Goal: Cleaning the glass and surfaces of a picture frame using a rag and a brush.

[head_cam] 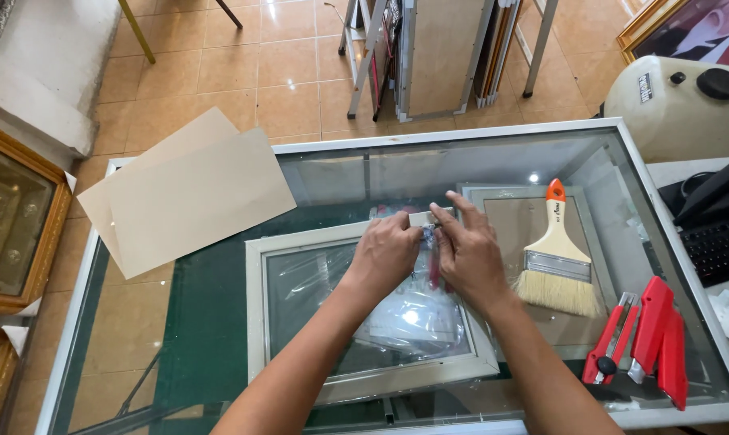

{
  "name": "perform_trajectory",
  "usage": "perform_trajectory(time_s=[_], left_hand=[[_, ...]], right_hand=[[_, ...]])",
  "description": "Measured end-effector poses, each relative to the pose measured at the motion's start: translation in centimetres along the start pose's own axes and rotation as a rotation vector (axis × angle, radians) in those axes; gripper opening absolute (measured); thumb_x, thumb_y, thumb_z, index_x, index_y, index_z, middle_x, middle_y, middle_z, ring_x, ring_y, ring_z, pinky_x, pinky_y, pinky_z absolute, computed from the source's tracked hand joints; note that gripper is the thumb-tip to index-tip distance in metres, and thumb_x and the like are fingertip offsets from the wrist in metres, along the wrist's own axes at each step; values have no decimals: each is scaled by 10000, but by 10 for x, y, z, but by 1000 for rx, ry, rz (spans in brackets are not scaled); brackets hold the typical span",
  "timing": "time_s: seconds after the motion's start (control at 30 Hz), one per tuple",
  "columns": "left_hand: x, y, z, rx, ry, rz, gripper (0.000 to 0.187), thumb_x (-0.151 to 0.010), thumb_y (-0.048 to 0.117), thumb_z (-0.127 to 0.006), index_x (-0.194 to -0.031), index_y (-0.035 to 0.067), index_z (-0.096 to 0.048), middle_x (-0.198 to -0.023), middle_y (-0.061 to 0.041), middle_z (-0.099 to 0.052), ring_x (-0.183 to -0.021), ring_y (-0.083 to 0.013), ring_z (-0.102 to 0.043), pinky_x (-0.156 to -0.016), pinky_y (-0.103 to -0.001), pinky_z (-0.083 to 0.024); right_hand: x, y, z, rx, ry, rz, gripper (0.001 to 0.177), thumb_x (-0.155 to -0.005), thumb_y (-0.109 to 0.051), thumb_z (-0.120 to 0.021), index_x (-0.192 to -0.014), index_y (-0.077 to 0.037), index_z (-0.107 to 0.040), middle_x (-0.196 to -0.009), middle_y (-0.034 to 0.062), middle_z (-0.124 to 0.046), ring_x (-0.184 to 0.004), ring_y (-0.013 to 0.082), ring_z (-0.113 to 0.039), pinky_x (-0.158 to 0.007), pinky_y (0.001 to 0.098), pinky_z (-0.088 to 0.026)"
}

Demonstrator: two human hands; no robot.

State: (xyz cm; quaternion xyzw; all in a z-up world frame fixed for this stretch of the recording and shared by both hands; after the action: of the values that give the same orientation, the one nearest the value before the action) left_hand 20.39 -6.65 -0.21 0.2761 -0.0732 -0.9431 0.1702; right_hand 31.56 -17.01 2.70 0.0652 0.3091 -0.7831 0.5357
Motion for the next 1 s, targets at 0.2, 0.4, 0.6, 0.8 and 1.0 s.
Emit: perform_trajectory(time_s=[0.2, 0.4, 0.6, 0.8, 1.0], left_hand=[[18, 8, 13, -16, 3, 18, 182, -899, 140, -585, -820, 152, -749, -767, -37, -591, -673, -279, -661, -618, -381, -490], [69, 62, 66, 411, -383, -64, 190, -895, 168, -558, -794, 84, -696, -812, -155, -606, -733, -445, -651, -612, -514, -521], [67, 57, 73, 472, -524, -106, 138, -834, 109, -620, -780, 89, -745, -810, -150, -672, -661, -415, -694, -600, -503, -560], [36, -39, 8, -46, -30, -55, 123, -857, 189, -608, -765, 192, -689, -776, -6, -580, -621, -250, -646, -585, -364, -508], [59, -11, 33, 18, -47, -89, 155, -881, 204, -591, -734, 186, -636, -787, -3, -527, -682, -257, -614, -614, -357, -479]], right_hand=[[9, 8, -23, -225, -65, 142, 471, -908, 44, -504, -1297, -109, -721, -1343, 178, -650, -1324, 431, -546, -1098, 493, -455], [9, 9, -26, -234, -112, 108, 506, -902, 17, -500, -1325, -154, -717, -1381, 125, -611, -1385, 379, -503, -1151, 459, -419], [13, 6, -31, -186, -54, 155, 485, -899, 19, -521, -1315, -144, -711, -1374, 112, -604, -1380, 358, -498, -1161, 461, -415], [13, 5, -30, -222, -14, 144, 483, -871, 26, -556, -1289, -143, -729, -1347, 104, -617, -1360, 353, -522, -1155, 453, -425], [14, 6, -31, -199, -21, 121, 463, -887, 9, -564, -1289, -148, -732, -1352, 103, -624, -1360, 344, -528, -1159, 447, -424]])
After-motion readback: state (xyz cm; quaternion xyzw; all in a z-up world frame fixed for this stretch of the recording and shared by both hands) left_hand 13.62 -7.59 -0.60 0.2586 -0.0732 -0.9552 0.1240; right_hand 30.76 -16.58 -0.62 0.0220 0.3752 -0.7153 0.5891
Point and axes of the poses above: each hand's wrist, its own x-axis away from the middle knuckle, its own z-axis out of the back of the hand, y = z × x, the point moved 4 cm from there along -x, towards the middle knuckle
